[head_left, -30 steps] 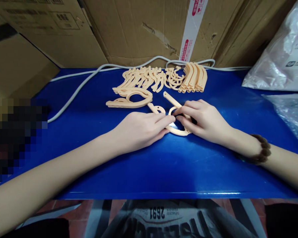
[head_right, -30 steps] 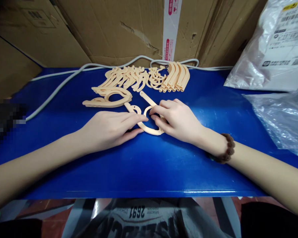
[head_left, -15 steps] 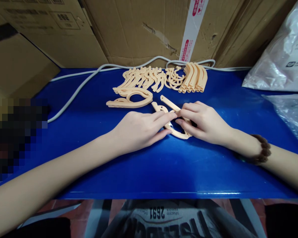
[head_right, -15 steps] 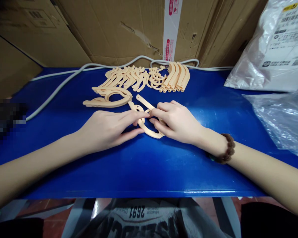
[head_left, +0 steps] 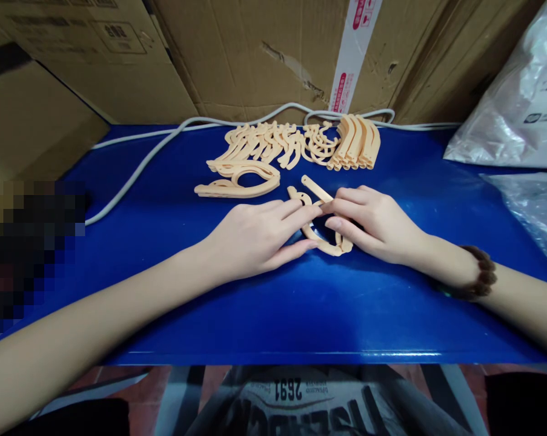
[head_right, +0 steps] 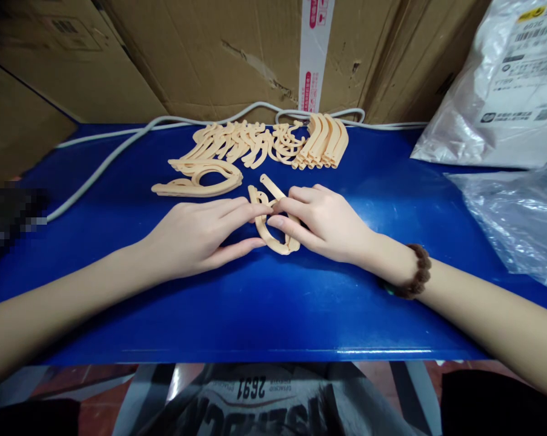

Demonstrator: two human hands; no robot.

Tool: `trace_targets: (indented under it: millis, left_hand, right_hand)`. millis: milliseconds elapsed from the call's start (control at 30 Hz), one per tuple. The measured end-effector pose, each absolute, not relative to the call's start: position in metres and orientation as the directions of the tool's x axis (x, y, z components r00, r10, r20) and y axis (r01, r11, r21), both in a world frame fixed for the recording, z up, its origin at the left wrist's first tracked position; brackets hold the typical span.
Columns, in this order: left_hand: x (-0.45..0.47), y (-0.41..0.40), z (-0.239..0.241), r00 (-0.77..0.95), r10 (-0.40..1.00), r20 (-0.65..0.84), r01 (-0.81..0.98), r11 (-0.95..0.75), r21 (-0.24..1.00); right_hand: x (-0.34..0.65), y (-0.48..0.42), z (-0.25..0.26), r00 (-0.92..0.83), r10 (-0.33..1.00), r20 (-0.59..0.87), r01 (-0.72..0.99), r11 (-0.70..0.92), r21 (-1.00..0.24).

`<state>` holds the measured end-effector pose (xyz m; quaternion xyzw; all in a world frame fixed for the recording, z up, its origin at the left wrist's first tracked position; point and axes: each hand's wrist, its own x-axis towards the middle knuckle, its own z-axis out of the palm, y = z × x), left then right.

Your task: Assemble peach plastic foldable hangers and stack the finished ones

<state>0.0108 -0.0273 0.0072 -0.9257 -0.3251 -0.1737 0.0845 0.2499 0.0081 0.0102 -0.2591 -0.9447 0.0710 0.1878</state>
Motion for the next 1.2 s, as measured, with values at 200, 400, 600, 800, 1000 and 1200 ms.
trace_targets:
  millis: [200,400,600,800,1000,1200]
  left_hand:
    - [0.011,-0.02,0.006,0.759,0.555,0.341,0.58,-0.814,0.033]
    - [0.008,-0.017,0.004,0.693,0.637,0.338,0.588,-0.77,0.247]
    - [0.009,-0.017,0.002,0.618,0.688,0.381,0.542,-0.724,0.427]
    - [0.01,-0.016,-0.001,0.639,0.663,0.389,0.499,-0.743,0.446]
    - [0.006,-0.013,0.001,0.647,0.651,0.396,0.52,-0.757,0.396]
    - [0.006,-0.013,0.001,0.665,0.629,0.402,0.584,-0.774,0.245]
  right_hand:
    - [0.249,0.007,0.011,-0.879,0.371,0.3,0.33,0.927,-0.18]
    - [0.247,0.002,0.011,-0.909,0.316,0.271,0.278,0.946,-0.168]
    - [0.246,0.0,0.009,-0.935,0.222,0.276,0.235,0.972,0.016]
    - [0.245,-0.001,0.009,-0.892,0.292,0.346,0.341,0.936,0.089]
    - [0.246,0.001,0.01,-0.863,0.372,0.343,0.409,0.911,0.041]
    - [0.248,-0.002,0.01,-0.903,0.292,0.315,0.31,0.951,0.006]
